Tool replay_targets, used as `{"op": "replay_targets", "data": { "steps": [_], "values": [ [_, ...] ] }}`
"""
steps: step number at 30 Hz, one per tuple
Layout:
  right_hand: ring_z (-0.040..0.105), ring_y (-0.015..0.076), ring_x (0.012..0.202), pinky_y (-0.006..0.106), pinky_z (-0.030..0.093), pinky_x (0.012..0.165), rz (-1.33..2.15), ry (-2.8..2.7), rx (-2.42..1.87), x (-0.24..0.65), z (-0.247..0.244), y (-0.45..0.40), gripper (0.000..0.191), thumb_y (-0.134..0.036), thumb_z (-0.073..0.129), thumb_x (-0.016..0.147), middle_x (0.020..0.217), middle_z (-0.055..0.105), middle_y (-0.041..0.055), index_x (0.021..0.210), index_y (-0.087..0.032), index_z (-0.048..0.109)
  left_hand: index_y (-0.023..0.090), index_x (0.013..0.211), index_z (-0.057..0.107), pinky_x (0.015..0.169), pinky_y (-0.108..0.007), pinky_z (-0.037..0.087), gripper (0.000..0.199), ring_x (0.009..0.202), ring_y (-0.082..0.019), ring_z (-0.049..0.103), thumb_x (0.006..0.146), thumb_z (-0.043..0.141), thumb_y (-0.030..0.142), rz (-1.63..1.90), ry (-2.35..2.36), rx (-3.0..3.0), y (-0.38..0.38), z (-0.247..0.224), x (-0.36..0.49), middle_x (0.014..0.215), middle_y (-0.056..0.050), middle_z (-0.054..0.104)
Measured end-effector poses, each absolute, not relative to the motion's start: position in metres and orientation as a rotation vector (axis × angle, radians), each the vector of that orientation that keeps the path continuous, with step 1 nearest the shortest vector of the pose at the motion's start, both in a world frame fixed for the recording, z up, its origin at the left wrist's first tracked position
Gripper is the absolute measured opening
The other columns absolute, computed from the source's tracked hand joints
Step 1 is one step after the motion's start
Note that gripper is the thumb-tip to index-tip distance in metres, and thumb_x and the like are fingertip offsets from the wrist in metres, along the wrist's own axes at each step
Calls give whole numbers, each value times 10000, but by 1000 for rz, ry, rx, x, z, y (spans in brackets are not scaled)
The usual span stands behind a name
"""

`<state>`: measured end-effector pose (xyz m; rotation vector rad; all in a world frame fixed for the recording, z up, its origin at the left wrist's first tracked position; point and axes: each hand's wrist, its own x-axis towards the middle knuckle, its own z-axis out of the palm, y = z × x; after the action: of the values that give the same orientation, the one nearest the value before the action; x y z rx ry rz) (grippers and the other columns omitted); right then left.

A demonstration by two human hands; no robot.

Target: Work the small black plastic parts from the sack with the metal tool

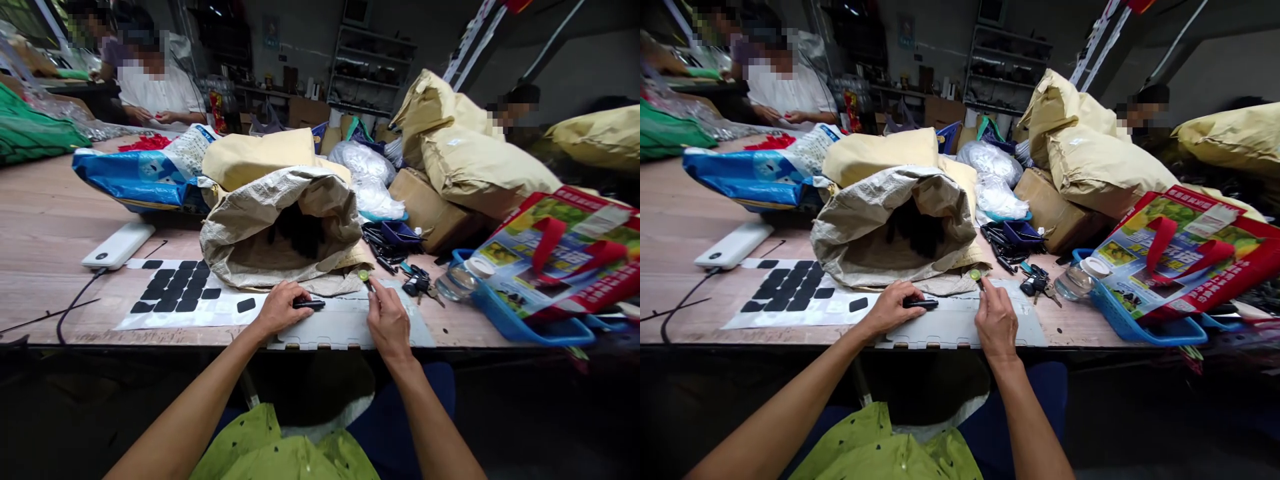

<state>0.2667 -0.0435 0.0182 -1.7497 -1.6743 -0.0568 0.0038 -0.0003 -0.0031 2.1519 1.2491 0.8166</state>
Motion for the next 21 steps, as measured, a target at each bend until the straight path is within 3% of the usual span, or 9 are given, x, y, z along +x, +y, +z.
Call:
{"op": "replay_targets", "data": {
  "steps": [5, 15, 21],
  "values": [
    [640, 188, 1077, 320, 505, 966, 353, -1752, -1415, 214, 29, -74, 375, -266, 444, 1026, 1140, 683, 81, 1355, -227, 621, 233, 941, 751, 843, -343, 420, 182, 920, -227, 580, 783, 811, 301, 823, 1261, 2145, 0, -5, 4, 906, -19, 704],
    [644, 197, 949, 315, 537, 855, 349, -1876, -1463, 195, 21, -85, 416, -246, 424, 1025, 1026, 668, 81, 1400, -246, 603, 247, 958, 777, 848, -332, 411, 163, 903, -215, 576, 809, 799, 312, 839, 1247, 2157, 0, -7, 4, 904, -20, 694],
    [642, 203, 1022, 328, 522, 923, 359, -1776, -1499, 201, 24, -84, 410, -268, 427, 1025, 1090, 672, 91, 1391, -233, 609, 238, 939, 772, 824, -332, 410, 155, 892, -217, 570, 798, 803, 295, 848, 1259, 2155, 0, -8, 5, 874, -16, 691]
  ]
}}
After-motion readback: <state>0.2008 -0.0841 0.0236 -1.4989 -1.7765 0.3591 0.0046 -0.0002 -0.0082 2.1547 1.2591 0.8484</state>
